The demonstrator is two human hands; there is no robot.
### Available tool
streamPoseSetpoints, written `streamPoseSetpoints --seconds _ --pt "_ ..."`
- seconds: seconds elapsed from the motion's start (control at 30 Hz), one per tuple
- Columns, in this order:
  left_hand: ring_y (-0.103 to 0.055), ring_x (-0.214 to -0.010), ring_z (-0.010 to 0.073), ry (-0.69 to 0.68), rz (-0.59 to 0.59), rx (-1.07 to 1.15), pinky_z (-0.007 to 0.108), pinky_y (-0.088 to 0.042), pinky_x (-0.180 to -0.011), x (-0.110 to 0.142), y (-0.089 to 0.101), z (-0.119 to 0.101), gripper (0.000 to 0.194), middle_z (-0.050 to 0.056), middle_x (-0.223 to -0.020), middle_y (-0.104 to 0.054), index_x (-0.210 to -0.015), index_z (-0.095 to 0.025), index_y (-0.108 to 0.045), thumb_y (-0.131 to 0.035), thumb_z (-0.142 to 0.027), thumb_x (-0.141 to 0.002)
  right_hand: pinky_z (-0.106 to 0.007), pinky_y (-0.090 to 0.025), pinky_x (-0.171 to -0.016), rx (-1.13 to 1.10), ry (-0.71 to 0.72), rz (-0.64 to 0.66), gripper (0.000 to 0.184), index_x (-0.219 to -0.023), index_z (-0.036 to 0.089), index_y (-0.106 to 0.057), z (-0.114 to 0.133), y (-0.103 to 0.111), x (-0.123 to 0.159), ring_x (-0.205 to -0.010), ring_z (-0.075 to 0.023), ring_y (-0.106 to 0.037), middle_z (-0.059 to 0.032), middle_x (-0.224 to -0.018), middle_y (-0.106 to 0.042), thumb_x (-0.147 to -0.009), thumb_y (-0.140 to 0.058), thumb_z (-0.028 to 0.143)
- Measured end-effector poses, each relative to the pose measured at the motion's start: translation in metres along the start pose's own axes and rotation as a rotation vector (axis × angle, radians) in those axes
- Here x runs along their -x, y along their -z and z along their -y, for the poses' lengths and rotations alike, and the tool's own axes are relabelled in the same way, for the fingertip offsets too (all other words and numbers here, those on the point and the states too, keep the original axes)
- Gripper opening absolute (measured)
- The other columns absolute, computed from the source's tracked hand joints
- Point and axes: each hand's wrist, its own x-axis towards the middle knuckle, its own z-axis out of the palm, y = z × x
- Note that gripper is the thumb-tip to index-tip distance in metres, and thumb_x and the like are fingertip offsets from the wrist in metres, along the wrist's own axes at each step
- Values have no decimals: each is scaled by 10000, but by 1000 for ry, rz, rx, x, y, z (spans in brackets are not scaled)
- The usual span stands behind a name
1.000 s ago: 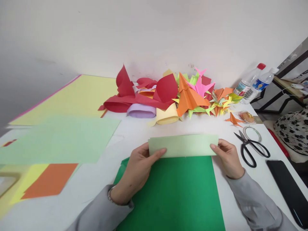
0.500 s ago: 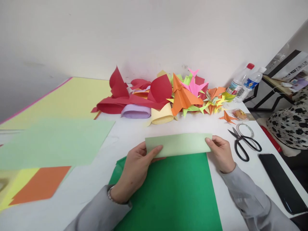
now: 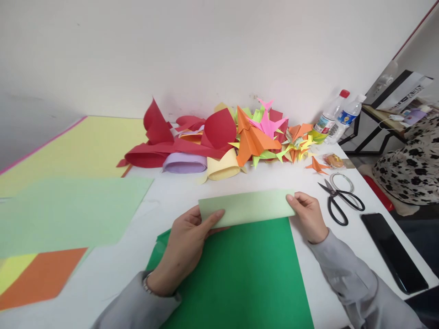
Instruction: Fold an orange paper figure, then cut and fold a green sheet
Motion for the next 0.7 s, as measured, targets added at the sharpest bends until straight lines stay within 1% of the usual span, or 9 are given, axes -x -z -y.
streamPoseSetpoints --seconds 0.3,0.43,0.53,0.63,0.7 --pt "-686 -924 290 5 -8 25 345 -594 -654 1 -2 -2 528 91 -1030 -742 -982 -172 -710 -843 -450 -553 -250 -329 -538 -14 -16 -6 363 -608 188 -596 0 -1 -1 -539 -109 -390 43 -561 -486 -716 -732 507" --pt "-679 -945 289 -5 2 4 339 -591 -656 1 -2 -1 524 93 -1063 -734 -1000 -171 -703 -825 -459 -580 -250 -324 -533 -14 -18 -2 370 -608 188 -600 -1 -1 -1 -533 -109 -392 45 -557 -499 -710 -732 519" --pt "-682 -926 275 0 0 34 353 -590 -692 0 -1 1 499 83 -1025 -742 -990 -168 -704 -824 -435 -586 -249 -315 -528 -4 -17 -7 362 -612 187 -599 0 0 0 -539 -112 -394 44 -557 -500 -712 -737 506" --pt "-685 -886 265 -5 8 63 357 -588 -684 1 -2 4 447 69 -984 -747 -954 -167 -712 -816 -415 -596 -248 -339 -551 2 1 -18 334 -624 186 -608 0 1 2 -571 -118 -420 36 -593 -532 -727 -737 477" --pt "-684 -871 252 -6 14 72 344 -585 -673 1 -3 5 433 67 -982 -746 -972 -168 -712 -801 -404 -621 -244 -332 -545 26 11 -56 324 -618 185 -604 -2 3 2 -576 -116 -412 38 -591 -519 -719 -753 455"
